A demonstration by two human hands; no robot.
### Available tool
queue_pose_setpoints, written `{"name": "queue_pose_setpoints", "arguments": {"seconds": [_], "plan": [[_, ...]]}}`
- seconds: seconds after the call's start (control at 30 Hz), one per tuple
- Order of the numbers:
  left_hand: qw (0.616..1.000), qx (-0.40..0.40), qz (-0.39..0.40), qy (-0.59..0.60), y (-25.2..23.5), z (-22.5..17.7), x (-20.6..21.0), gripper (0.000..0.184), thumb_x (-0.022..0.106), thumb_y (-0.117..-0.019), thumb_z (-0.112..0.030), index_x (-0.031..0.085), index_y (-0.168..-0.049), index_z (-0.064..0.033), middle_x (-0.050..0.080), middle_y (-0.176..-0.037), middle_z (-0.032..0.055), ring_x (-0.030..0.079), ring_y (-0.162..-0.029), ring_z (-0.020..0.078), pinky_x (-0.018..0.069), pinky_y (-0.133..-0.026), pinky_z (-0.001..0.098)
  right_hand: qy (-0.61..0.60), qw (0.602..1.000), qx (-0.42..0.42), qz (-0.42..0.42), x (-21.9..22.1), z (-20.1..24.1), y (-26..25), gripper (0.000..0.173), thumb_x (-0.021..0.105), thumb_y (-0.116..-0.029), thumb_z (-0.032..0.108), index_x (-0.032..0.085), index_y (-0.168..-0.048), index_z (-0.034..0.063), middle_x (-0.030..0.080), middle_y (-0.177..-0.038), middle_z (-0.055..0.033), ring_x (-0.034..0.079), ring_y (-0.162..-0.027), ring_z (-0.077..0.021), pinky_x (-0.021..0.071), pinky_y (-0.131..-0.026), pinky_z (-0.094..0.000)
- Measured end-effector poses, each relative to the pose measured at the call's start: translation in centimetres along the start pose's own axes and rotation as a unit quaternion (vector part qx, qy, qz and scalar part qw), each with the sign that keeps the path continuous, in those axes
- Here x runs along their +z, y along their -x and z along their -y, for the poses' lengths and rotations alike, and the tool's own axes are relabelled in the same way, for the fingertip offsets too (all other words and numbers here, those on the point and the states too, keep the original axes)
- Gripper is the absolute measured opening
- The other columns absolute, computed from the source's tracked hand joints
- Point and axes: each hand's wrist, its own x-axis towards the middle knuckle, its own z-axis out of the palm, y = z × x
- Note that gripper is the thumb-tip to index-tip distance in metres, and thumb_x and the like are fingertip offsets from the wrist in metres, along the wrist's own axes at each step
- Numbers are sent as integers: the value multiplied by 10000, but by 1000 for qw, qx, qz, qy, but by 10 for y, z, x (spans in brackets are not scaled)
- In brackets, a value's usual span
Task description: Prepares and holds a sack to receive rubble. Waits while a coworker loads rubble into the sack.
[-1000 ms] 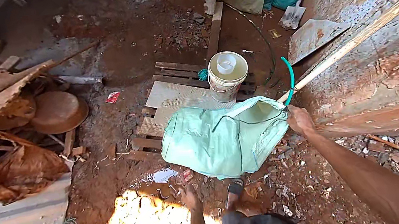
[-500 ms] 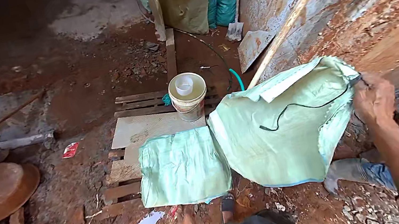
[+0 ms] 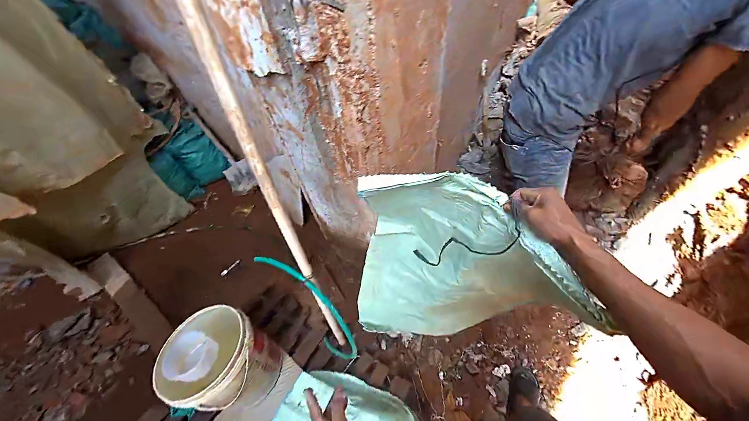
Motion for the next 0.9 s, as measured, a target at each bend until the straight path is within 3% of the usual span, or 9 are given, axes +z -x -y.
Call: {"name": "queue_pose_setpoints", "arguments": {"seconds": [0.1, 0.17, 0.2, 0.27, 0.4, 0.53, 0.67, 0.8, 0.9], "plan": [[995, 33, 92, -2, 8, -33, 59, 738, 527, -977, -167, 194, -1605, 30, 395, -1542, 301, 630, -1164, 273, 520, -988, 419, -30, 998, 54, -29, -15, -35, 30, 211, 532, -1006, 101, 699, -938, -9, 660, -838, -118, 621, -785, -209, 513, -763, -459], [985, 43, 168, -9, 22, -53, 96, 741, 519, -979, -172, 184, -1613, 15, 439, -1523, 280, 634, -1178, 262, 527, -991, 414, -47, 994, 90, -35, -21, -54, 48, 193, 551, -986, 109, 704, -962, -5, 666, -850, -123, 632, -799, -224, 522, -776, -482], [977, 51, 204, -17, 33, -61, 116, 755, 525, -962, -174, 188, -1610, 17, 529, -1442, 273, 660, -1135, 250, 542, -956, 409, -61, 992, 104, -35, -21, -62, 57, 180, 569, -973, 109, 713, -985, 0, 672, -855, -113, 635, -794, -210, 528, -774, -466], [955, 59, 291, -15, 64, -74, 155, 828, 577, -915, -148, 167, -1619, 1, 591, -1388, 244, 681, -1125, 232, 556, -941, 388, -97, 988, 120, -31, -12, -74, 75, 144, 625, -962, 142, 712, -971, 27, 659, -801, -54, 615, -726, -134, 523, -720, -375], [917, 45, 396, 3, 125, -89, 233, 967, 685, -861, -60, 107, -1635, -30, 549, -1430, 255, 675, -1137, 274, 573, -942, 411, -164, 979, 121, -16, 15, -69, 97, 174, 660, -974, 181, 695, -983, 11, 646, -784, -50, 602, -691, -115, 529, -694, -335], [945, -21, 325, 29, 158, -71, 274, 987, 698, -879, -14, 81, -1647, -68, 475, -1500, 271, 654, -1168, 284, 556, -965, 405, -215, 969, 123, -25, 31, -77, 109, 162, 656, -974, 172, 701, -958, 17, 643, -767, -48, 597, -689, -117, 518, -687, -326], [961, -31, 269, 50, 174, -55, 298, 982, 700, -870, 24, 109, -1647, -73, 402, -1570, 252, 657, -1157, 260, 545, -979, 393, -248, 958, 142, -5, 24, -99, 119, 130, 678, -954, 154, 705, -920, 32, 636, -744, -31, 579, -672, -97, 497, -670, -305], [968, -41, 244, 47, 193, -39, 321, 941, 702, -839, 96, 201, -1625, -35, 574, -1371, 256, 683, -936, 198, 573, -855, 349, -329, 927, 177, -17, 15, -138, 124, 134, 727, -918, 113, 676, -836, 20, 619, -719, -25, 566, -659, -93, 488, -654, -288], [970, -38, 235, 51, 204, -33, 338, 879, 674, -847, 120, 249, -1605, -9, 632, -1260, 228, 655, -789, 131, 566, -772, 304, -383, 906, 179, -10, 2, -158, 122, 167, 743, -906, 107, 657, -783, 34, 601, -681, -7, 549, -624, -81, 476, -623, -271]]}}
